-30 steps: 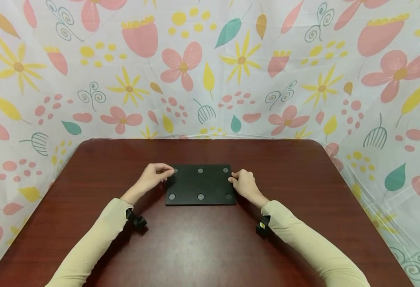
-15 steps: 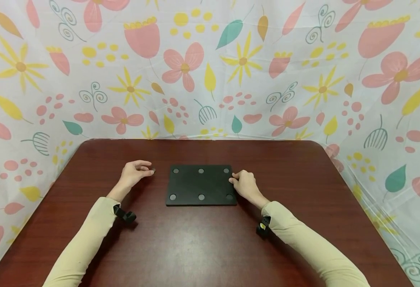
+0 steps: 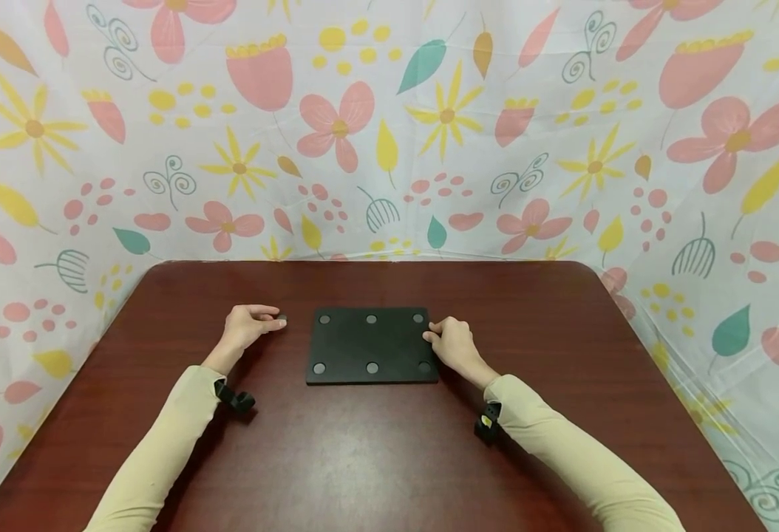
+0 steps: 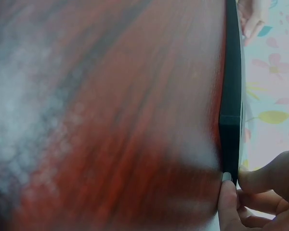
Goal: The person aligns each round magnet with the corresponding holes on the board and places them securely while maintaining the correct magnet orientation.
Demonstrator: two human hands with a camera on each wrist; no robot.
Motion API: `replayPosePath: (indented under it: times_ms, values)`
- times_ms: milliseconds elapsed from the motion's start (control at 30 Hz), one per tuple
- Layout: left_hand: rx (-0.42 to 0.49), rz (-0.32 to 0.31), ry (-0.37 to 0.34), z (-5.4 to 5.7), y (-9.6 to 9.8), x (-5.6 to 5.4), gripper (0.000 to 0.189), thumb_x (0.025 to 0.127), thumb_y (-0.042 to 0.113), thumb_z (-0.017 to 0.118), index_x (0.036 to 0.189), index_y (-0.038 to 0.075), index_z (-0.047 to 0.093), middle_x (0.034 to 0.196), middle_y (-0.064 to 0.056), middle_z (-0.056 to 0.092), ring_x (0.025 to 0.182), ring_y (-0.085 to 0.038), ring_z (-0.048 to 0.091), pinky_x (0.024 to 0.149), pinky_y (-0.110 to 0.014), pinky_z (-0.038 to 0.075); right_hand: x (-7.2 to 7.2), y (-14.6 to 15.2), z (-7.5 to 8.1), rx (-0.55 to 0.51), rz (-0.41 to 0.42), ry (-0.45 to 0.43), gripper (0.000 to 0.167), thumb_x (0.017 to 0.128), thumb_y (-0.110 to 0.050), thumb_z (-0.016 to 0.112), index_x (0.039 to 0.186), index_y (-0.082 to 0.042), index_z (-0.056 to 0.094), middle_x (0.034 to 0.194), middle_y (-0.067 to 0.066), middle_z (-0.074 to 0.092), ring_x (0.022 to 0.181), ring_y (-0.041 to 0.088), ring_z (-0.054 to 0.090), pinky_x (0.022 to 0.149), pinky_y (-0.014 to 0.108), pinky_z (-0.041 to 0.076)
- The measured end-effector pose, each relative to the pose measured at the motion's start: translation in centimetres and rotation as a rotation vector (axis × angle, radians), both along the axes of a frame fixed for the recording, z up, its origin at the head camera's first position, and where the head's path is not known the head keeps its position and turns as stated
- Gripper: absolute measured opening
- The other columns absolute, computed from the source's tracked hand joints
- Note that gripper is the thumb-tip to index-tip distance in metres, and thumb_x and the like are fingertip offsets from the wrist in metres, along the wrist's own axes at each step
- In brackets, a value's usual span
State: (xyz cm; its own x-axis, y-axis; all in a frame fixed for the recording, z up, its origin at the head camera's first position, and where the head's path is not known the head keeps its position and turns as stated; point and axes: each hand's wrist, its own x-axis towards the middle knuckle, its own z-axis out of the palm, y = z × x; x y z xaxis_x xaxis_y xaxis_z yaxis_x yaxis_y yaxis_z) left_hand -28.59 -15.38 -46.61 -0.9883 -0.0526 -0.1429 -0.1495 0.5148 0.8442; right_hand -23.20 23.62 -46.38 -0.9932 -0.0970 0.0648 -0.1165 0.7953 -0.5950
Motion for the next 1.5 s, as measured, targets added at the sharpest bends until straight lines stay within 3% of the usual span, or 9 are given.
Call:
replayPosePath:
  times_ms: [167,333,533,800,1000,1200,1333,1500]
  values:
    - [-0.006,0.016,-0.006,0.1,0.2,-0.1,0.04,0.081,0.02,0.08,0.116,0.005,0.071,0.105,-0.018,0.07,0.123,-0.035,0.045,0.089,-0.042,0.048,-0.1,0.0,0.1,0.006,0.002,-0.006,0.033,0.094,-0.012,0.063,0.12,0.009,0.064,0.123,0.024,0.063,0.038,0.01,0.033,0.043,0.021,0.031]
    - [-0.019,0.02,0.004,0.0,0.4,-0.2,0.04,0.08,0.016,0.08,0.118,0.006,0.071,0.097,-0.014,0.071,0.124,-0.034,0.045,0.089,-0.042,0.048,-0.2,0.1,0.2,0.007,-0.001,-0.009,0.033,0.094,-0.012,0.063,0.12,0.009,0.064,0.123,0.024,0.063,0.039,0.01,0.032,0.043,0.022,0.03]
    - [-0.05,0.036,0.013,-0.3,0.7,-0.1,0.036,0.08,0.015,0.08,0.115,0.01,0.073,0.093,-0.009,0.071,0.118,-0.032,0.051,0.086,-0.038,0.05,-0.2,0.1,0.2,0.013,-0.008,-0.011,0.033,0.094,-0.012,0.063,0.119,0.009,0.064,0.123,0.024,0.063,0.04,0.01,0.035,0.044,0.022,0.031]
    - [-0.048,0.055,0.04,-0.4,1.1,0.1,0.033,0.082,0.016,0.079,0.113,0.01,0.074,0.099,-0.013,0.071,0.11,-0.031,0.057,0.082,-0.037,0.053,-0.1,0.0,0.3,0.009,-0.019,-0.023,0.033,0.094,-0.012,0.063,0.12,0.009,0.064,0.123,0.023,0.063,0.038,0.009,0.031,0.043,0.021,0.03]
    - [-0.053,0.079,0.066,-0.4,1.3,0.5,0.027,0.083,0.015,0.078,0.109,0.009,0.076,0.096,-0.016,0.071,0.092,-0.028,0.063,0.07,-0.034,0.054,0.0,-0.1,0.3,0.01,-0.008,-0.017,0.033,0.094,-0.012,0.063,0.119,0.01,0.064,0.123,0.024,0.063,0.041,0.009,0.035,0.044,0.022,0.031]
    - [-0.061,0.082,0.071,-0.6,1.4,0.6,0.024,0.084,0.016,0.076,0.107,0.009,0.076,0.086,-0.011,0.069,0.072,-0.02,0.06,0.059,-0.025,0.047,-0.1,-0.1,0.1,0.013,-0.007,-0.011,0.033,0.094,-0.012,0.063,0.119,0.009,0.064,0.122,0.024,0.063,0.043,0.009,0.039,0.045,0.022,0.032]
    - [-0.057,0.086,0.068,-0.6,1.4,0.4,0.024,0.084,0.016,0.076,0.107,0.008,0.076,0.082,-0.01,0.068,0.079,-0.025,0.06,0.058,-0.025,0.046,-0.2,0.0,0.0,0.018,-0.01,-0.005,0.033,0.094,-0.012,0.063,0.119,0.009,0.065,0.122,0.022,0.064,0.048,0.008,0.046,0.047,0.022,0.034]
    - [-0.045,0.092,0.063,-0.6,1.4,0.5,0.025,0.085,0.017,0.075,0.107,0.006,0.076,0.094,-0.015,0.069,0.106,-0.032,0.054,0.072,-0.035,0.051,-0.2,0.0,0.0,0.016,-0.01,-0.009,0.033,0.094,-0.013,0.063,0.119,0.009,0.064,0.123,0.023,0.063,0.046,0.009,0.044,0.046,0.023,0.033]
